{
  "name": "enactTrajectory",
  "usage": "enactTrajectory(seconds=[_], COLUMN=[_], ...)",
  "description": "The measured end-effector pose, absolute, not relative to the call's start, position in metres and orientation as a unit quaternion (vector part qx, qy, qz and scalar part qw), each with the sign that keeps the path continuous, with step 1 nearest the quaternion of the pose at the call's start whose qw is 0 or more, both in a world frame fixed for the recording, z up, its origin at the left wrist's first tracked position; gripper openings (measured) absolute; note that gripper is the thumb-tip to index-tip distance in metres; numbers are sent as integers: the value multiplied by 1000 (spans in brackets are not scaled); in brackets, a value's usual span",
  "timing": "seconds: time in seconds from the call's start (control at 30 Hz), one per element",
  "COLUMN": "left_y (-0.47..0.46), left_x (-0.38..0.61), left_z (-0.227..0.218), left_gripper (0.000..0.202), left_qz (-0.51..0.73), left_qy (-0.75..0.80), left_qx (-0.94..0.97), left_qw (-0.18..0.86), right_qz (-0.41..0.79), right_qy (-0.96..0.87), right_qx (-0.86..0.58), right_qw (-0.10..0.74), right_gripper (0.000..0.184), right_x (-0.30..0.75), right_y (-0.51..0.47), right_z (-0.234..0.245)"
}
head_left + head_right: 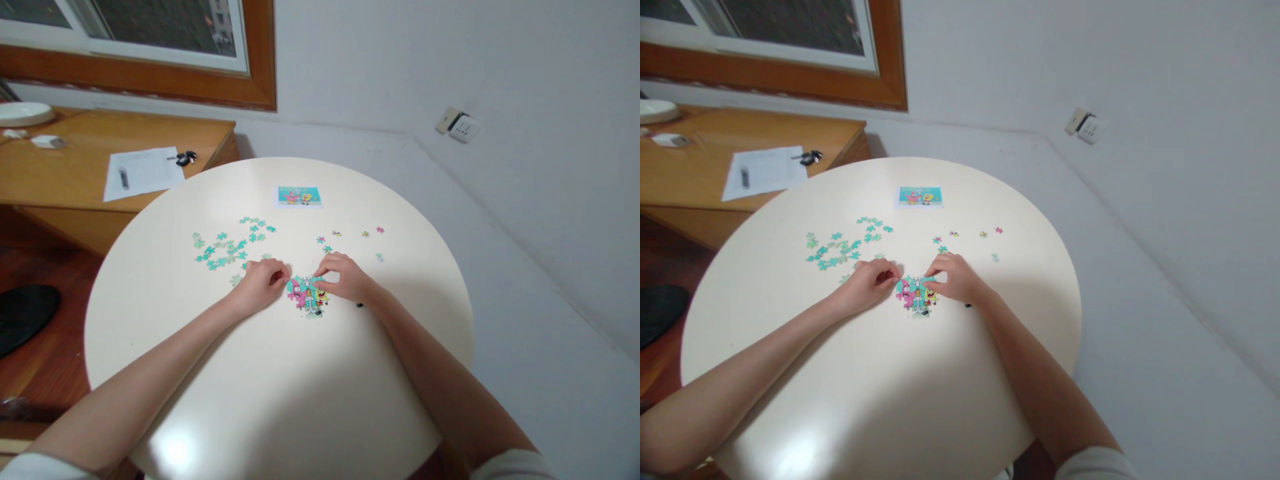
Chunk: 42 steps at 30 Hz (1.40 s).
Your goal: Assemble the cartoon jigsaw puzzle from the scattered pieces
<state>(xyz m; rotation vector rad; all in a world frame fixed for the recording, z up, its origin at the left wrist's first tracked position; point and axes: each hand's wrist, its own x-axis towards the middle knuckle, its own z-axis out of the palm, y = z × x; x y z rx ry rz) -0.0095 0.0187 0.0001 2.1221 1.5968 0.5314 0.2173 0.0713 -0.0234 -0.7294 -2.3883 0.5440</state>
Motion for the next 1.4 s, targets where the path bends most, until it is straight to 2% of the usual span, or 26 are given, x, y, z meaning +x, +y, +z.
enactTrajectory(seconds=[1.4], left_y=[12], left_x=[-4], left_z=[7], left_gripper=[10], left_qz=[171], left_qy=[597], left_qx=[755], left_qw=[213], right_qz=[207], right_qy=[-898], right_qx=[-279], right_qw=[271], right_gripper=[10], right_x=[219], right_y=[72], right_z=[-25])
